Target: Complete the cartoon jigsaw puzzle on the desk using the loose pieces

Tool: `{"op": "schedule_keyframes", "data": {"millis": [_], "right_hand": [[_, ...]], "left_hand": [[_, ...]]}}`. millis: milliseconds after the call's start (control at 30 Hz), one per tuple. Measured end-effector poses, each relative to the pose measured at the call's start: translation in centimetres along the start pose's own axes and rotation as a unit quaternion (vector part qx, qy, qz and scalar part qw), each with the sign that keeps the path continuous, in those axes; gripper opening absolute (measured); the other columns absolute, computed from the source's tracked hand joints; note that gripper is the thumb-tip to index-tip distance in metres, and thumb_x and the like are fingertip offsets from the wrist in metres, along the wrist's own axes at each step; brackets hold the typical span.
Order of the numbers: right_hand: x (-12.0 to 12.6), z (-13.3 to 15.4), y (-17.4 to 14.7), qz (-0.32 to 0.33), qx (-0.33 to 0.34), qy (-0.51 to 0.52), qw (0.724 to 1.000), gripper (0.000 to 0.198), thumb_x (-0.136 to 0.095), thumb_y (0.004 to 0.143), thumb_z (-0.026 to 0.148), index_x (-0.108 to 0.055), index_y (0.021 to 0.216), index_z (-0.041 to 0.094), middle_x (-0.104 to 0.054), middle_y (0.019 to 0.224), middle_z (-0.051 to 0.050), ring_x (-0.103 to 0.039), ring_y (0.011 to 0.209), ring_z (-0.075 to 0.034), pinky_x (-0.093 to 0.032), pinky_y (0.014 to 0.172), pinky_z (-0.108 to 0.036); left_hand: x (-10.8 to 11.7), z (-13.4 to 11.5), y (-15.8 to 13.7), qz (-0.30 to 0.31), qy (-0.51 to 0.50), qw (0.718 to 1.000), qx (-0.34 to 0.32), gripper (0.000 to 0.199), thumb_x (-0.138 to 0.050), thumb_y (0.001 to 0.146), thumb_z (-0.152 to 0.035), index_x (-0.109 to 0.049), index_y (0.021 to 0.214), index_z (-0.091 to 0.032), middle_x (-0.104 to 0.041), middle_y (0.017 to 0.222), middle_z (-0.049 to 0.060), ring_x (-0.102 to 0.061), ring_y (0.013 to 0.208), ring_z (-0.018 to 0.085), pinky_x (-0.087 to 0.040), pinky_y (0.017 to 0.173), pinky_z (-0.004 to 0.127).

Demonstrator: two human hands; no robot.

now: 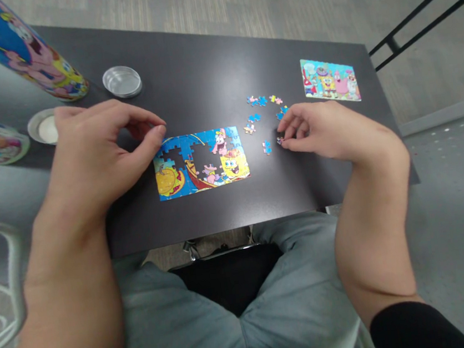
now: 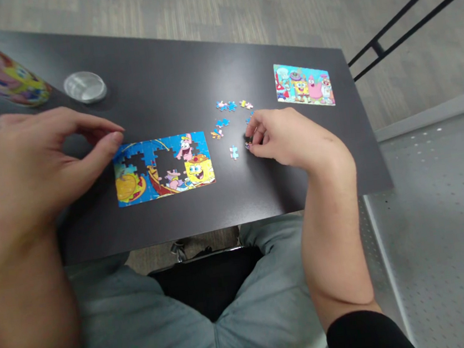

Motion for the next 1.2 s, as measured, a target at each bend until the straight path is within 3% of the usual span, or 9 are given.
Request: {"op": "schedule_keyframes", "data": {"millis": [233,600,833,1033,1200], "right_hand": [[0.1,0.2,-0.1,-0.009,0.003,0.012,1.0,0.024,-0.095,0.098,0.013,-0.082,0.105,0.032,-0.09,0.097,-0.004,-0.081,0.09,-0.031,-0.064,0.09,-0.049],[0.3,1.1,0.1,-0.002,0.005,-0.006,1.0,0.024,-0.094,0.099,0.018,-0.081,0.085,0.033,-0.09,0.092,-0.007,-0.086,0.092,-0.039,-0.068,0.099,-0.059],[0.7,-0.7,-0.6,-0.011,-0.013,-0.001,1.0,0.017,-0.099,0.099,0.023,-0.086,0.098,0.035,-0.092,0.1,-0.004,-0.09,0.098,-0.038,-0.074,0.1,-0.059],[0.7,-1.2,-1.3,0.009,-0.03,-0.013,0.999,0.014,-0.095,0.104,0.028,-0.088,0.093,0.034,-0.095,0.102,-0.006,-0.091,0.097,-0.04,-0.074,0.101,-0.061],[0.5,-0.6,-1.7,0.011,-0.024,0.007,1.0,0.022,-0.099,0.105,0.036,-0.081,0.094,0.033,-0.093,0.099,-0.009,-0.088,0.095,-0.039,-0.073,0.098,-0.063]], "left_hand": [[-0.1,0.4,-0.1,-0.009,-0.008,1.0,0.002,0.052,-0.063,0.122,-0.063,-0.095,0.127,-0.023,-0.092,0.12,0.008,-0.089,0.118,0.037,-0.048,0.14,0.06],[0.1,0.0,-0.1,-0.027,-0.013,1.0,-0.003,0.051,-0.065,0.12,-0.061,-0.096,0.122,-0.021,-0.094,0.118,0.009,-0.09,0.117,0.036,-0.051,0.138,0.057],[0.2,-0.4,-0.3,-0.038,-0.016,0.999,-0.014,0.048,-0.066,0.117,-0.057,-0.096,0.12,-0.02,-0.094,0.115,0.009,-0.091,0.114,0.035,-0.051,0.138,0.057],[0.4,-0.3,-0.3,-0.051,-0.011,0.998,-0.021,0.046,-0.066,0.116,-0.055,-0.096,0.118,-0.02,-0.094,0.113,0.009,-0.091,0.112,0.037,-0.053,0.135,0.06],[0.1,-0.3,-0.1,-0.003,0.003,1.0,-0.004,0.054,-0.061,0.123,-0.058,-0.096,0.126,-0.017,-0.094,0.121,0.014,-0.091,0.12,0.04,-0.05,0.141,0.06]]}}
Point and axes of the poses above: each hand's wrist, its own y-axis towards the middle knuckle, its own x-axis out of the back of the hand, z = x × y, the point moved 8 cm from there along y, towards the middle knuckle
